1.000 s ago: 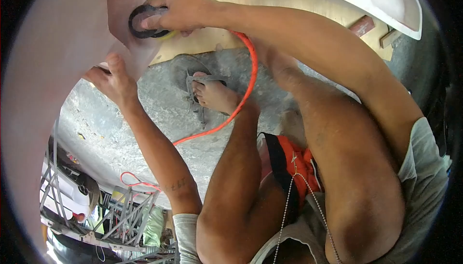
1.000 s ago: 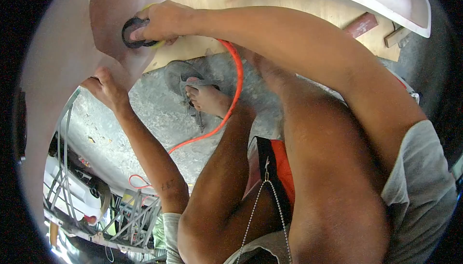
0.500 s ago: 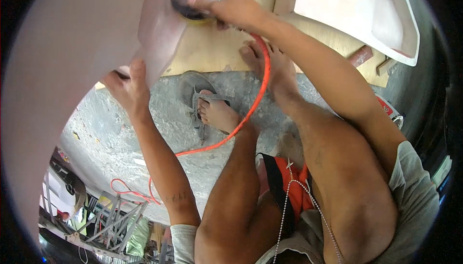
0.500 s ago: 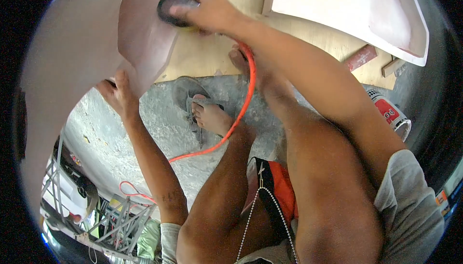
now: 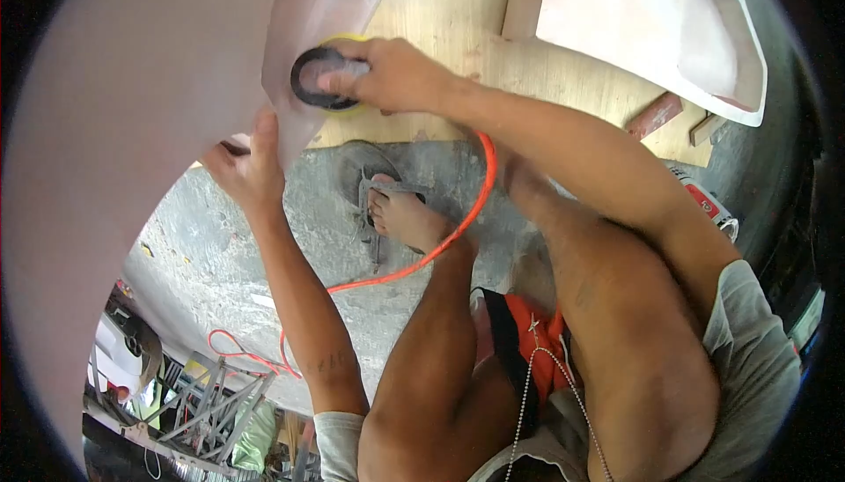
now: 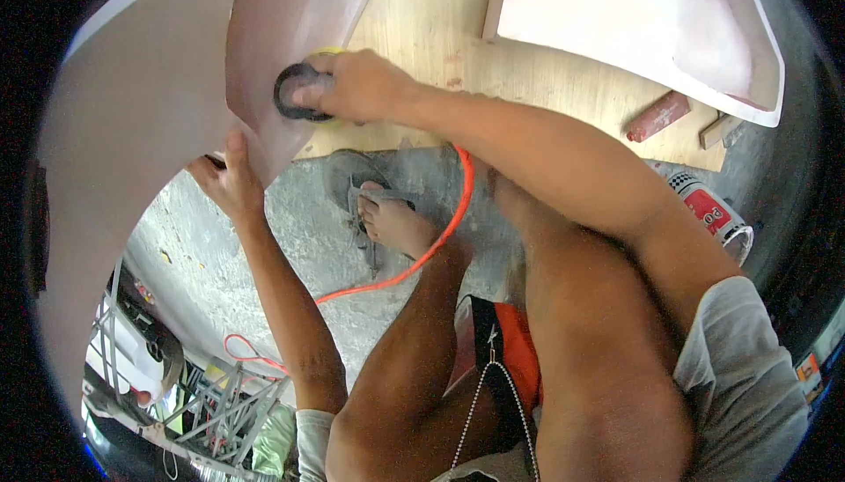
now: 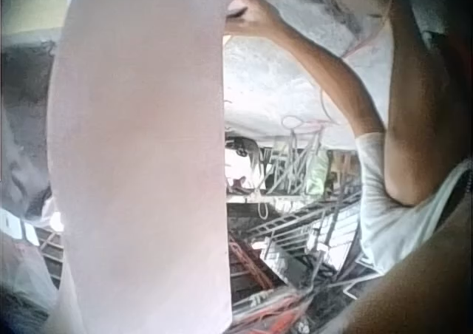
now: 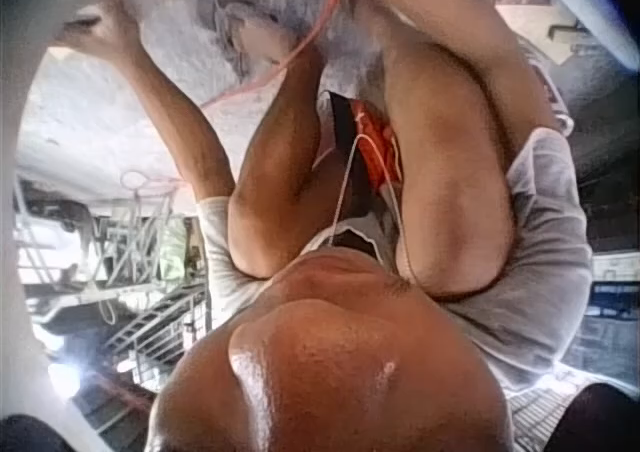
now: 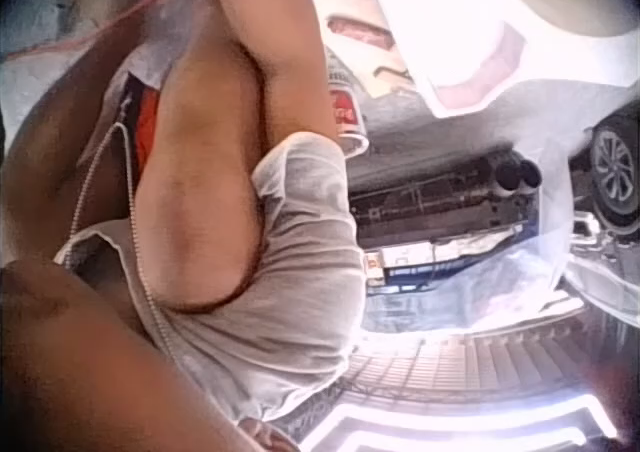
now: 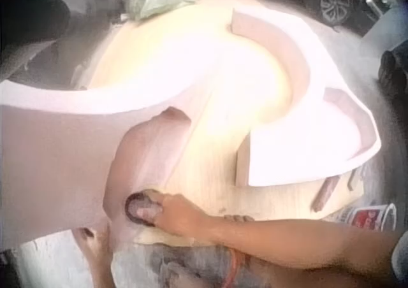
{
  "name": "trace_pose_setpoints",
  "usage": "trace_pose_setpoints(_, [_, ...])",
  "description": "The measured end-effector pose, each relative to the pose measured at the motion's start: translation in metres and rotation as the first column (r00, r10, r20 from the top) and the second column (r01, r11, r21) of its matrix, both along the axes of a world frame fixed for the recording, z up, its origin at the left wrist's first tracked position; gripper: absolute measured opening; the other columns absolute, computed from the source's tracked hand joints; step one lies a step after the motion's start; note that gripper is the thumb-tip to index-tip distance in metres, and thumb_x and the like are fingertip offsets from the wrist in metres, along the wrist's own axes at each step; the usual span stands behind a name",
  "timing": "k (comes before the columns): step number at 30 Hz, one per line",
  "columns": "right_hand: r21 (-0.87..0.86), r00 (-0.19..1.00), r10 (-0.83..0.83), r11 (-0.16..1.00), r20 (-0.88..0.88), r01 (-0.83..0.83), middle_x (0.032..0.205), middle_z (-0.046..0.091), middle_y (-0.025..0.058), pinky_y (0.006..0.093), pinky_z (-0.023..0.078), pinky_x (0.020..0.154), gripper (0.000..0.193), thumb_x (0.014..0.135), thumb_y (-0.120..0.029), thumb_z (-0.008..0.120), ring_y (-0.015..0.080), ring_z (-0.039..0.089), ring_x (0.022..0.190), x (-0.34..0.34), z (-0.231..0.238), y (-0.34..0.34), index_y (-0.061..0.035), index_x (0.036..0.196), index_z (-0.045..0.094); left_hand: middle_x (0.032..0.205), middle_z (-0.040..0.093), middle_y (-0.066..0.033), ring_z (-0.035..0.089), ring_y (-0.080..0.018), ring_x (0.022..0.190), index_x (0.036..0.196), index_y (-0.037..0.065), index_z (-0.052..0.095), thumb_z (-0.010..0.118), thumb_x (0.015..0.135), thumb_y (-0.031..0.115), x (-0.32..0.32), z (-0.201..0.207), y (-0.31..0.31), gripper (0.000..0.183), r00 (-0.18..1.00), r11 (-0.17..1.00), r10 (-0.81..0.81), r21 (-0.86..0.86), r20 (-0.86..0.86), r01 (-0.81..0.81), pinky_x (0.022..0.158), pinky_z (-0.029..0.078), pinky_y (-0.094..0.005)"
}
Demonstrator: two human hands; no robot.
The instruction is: Using a pneumatic orbital sander to smooth the surface of a fiberglass car part.
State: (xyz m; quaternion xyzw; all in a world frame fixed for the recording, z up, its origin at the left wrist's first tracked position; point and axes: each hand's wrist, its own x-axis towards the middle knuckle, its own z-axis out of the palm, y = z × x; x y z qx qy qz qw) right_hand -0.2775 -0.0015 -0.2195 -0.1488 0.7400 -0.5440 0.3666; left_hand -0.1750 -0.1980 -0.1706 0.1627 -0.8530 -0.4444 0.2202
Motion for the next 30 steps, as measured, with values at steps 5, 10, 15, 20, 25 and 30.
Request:
trace_pose_setpoints(5, [-0.014, 0.998, -0.055, 0.998, 0.039, 0.055, 0.077, 0.07, 0.0106, 0.0325, 0.054, 0.056, 0.07, 0.092, -0.055, 0.072, 0.016, 0.062, 0.054, -0.009, -0.003, -0.001, -0.0104, 0.145, 0.058, 0.139, 0.053, -0.019, 0.051, -0.0309, 0.129, 0.144, -0.004, 0.044, 0.083, 0.086, 0.033, 0.001, -0.003, -0.003, 0.079, 1.0, 1.0, -0.01, -0.02, -0.024, 0.01, 0.113, 0.037, -0.0436])
trace_pose_setpoints(10, [0.024, 0.946, -0.271, 0.96, -0.18, 0.279, 0.075, 0.069, 0.0115, 0.0331, 0.053, 0.056, 0.078, 0.093, -0.055, 0.07, 0.0171, 0.065, 0.056, -0.033, -0.009, 0.006, -0.0029, 0.148, 0.052, 0.139, 0.052, -0.0183, 0.049, -0.0303, 0.13, 0.144, -0.003, 0.044, 0.085, 0.085, 0.036, -0.002, 0.003, 0.001, 0.082, 0.999, 0.995, -0.032, -0.089, 0.016, 0.034, 0.113, 0.037, -0.0434])
trace_pose_setpoints(15, [0.085, 0.944, -0.33, 0.941, 0.01, 0.328, 0.074, 0.072, 0.0159, 0.0395, 0.058, 0.073, 0.063, 0.094, -0.053, 0.067, 0.0266, 0.074, 0.07, -0.047, -0.001, 0.013, -0.0062, 0.136, 0.063, 0.145, 0.044, -0.0179, 0.046, -0.0316, 0.135, 0.146, -0.002, 0.044, 0.087, 0.083, 0.043, -0.006, 0.005, 0.007, 0.089, 1.0, 0.996, -0.002, -0.093, -0.024, 0.0, 0.115, 0.035, -0.044])
trace_pose_setpoints(20, [0.079, 0.954, -0.295, 0.951, -0.06, 0.299, 0.079, 0.07, 0.0093, 0.0316, 0.054, 0.056, 0.067, 0.095, -0.052, 0.069, 0.0152, 0.064, 0.058, -0.042, -0.003, 0.009, -0.0076, 0.144, 0.058, 0.143, 0.044, -0.0176, 0.045, -0.032, 0.135, 0.146, -0.002, 0.044, 0.087, 0.082, 0.046, -0.003, 0.006, 0.005, 0.091, 1.0, 0.991, 0.014, -0.136, 0.023, -0.011, 0.114, 0.035, -0.0439])
trace_pose_setpoints(25, [0.071, 0.967, -0.253, 0.965, -0.013, 0.254, 0.081, 0.073, 0.0212, 0.043, 0.057, 0.08, 0.075, 0.092, -0.055, 0.066, 0.0329, 0.074, 0.077, -0.03, -0.003, 0.003, -0.0006, 0.143, 0.057, 0.138, 0.048, -0.0173, 0.048, -0.0317, 0.131, 0.143, -0.002, 0.047, 0.087, 0.082, 0.045, -0.003, 0.002, 0.004, 0.087, 1.0, 0.994, 0.025, -0.109, 0.0, -0.025, 0.113, 0.037, -0.0441])
trace_pose_setpoints(30, [0.06, 0.981, -0.184, 0.98, -0.064, 0.188, 0.08, 0.073, 0.0192, 0.0406, 0.058, 0.076, 0.07, 0.093, -0.052, 0.068, 0.0285, 0.073, 0.069, -0.027, 0.005, 0.005, -0.0052, 0.144, 0.056, 0.137, 0.049, -0.0173, 0.049, -0.0304, 0.13, 0.144, -0.002, 0.044, 0.087, 0.083, 0.039, -0.003, 0.001, 0.006, 0.085, 0.999, 0.999, 0.039, -0.038, -0.003, -0.039, 0.112, 0.037, -0.0437])
